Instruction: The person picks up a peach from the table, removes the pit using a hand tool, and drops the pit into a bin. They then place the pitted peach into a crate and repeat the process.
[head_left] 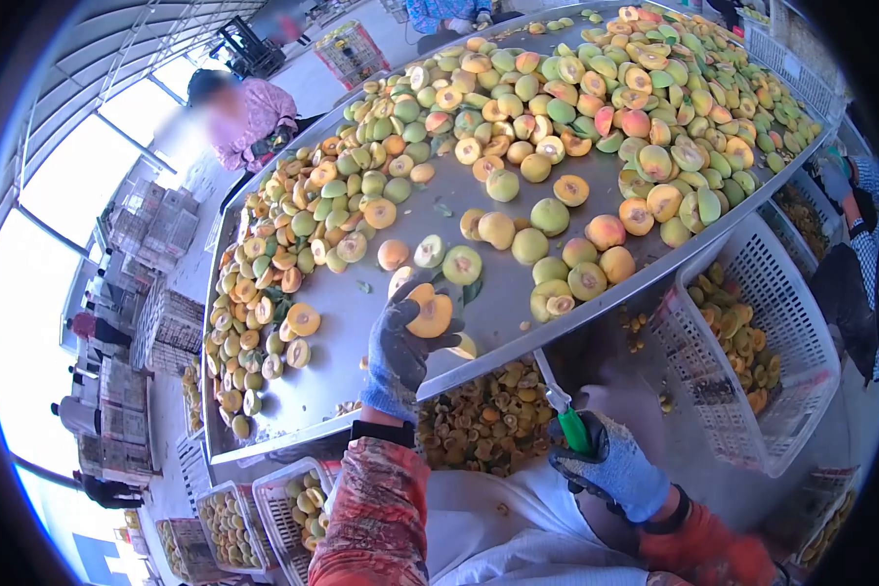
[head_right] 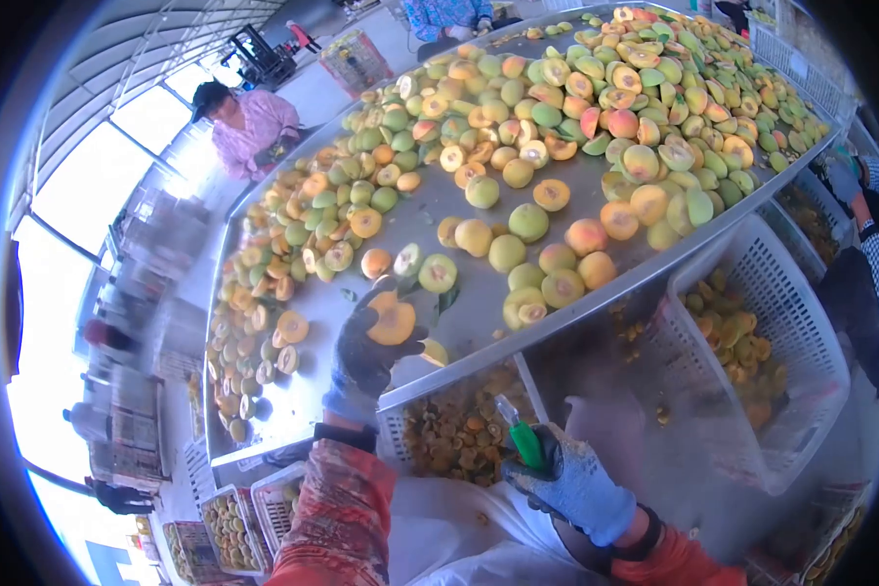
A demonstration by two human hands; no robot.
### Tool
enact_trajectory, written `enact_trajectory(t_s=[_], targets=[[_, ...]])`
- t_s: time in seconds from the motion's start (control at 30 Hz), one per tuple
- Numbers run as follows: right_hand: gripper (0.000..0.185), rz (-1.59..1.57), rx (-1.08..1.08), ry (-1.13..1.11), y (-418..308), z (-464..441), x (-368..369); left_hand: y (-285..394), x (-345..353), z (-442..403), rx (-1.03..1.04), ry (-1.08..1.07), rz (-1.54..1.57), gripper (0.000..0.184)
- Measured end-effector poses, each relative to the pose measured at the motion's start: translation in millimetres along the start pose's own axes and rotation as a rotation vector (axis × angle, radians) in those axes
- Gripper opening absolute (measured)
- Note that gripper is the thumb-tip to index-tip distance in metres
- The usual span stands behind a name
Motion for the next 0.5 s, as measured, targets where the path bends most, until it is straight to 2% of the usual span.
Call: enact_trajectory(t_s=[0.07,0.13,0.17,0.2,0.27,0.33,0.4,0.43,0.5], targets=[[0.032,0.044,-0.009,-0.033,3.5,1.7,18.7,9.0,-0.9,46.3,-0.034,-0.012,0.183,0.055],[0.033,0.466,-0.524,0.098,11.6,0.9,34.6,4.8,-7.2,80.1,-0.075,-0.022,0.227,0.055],[0.035,0.561,-0.610,0.123,7.1,3.9,45.9,-0.3,-10.0,95.6,-0.128,-0.053,0.267,0.056],[0.035,0.574,-0.604,0.107,7.2,5.7,55.6,-5.3,-14.1,110.2,-0.127,-0.039,0.283,0.056],[0.036,0.890,-0.868,0.239,3.5,12.5,74.2,-12.8,-19.4,137.7,-0.117,0.063,0.157,0.052],[0.042,1.004,-0.909,0.231,-4.2,22.0,88.1,-17.0,-10.5,161.7,-0.090,0.144,0.208,0.047],[0.045,1.113,-1.026,0.257,-8.8,29.6,99.8,-16.7,-13.1,179.4,-0.058,0.412,0.087,0.045],[0.049,1.195,-1.034,0.243,-9.7,33.2,105.2,-13.9,-17.4,187.7,-0.045,0.244,0.047,0.045],[0.050,1.261,-1.049,0.224,-6.7,36.5,111.6,-15.0,-21.7,197.8,0.023,0.258,0.003,0.045]])
Point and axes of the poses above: each hand's wrist, its own z-axis away from the middle knuckle, its own x-axis out of the palm, y = z × x, the point moved 2 cm from there along -z, towards the middle knuckle, and after that the axes turned 6 degrees about y, right-handed, at the moved point
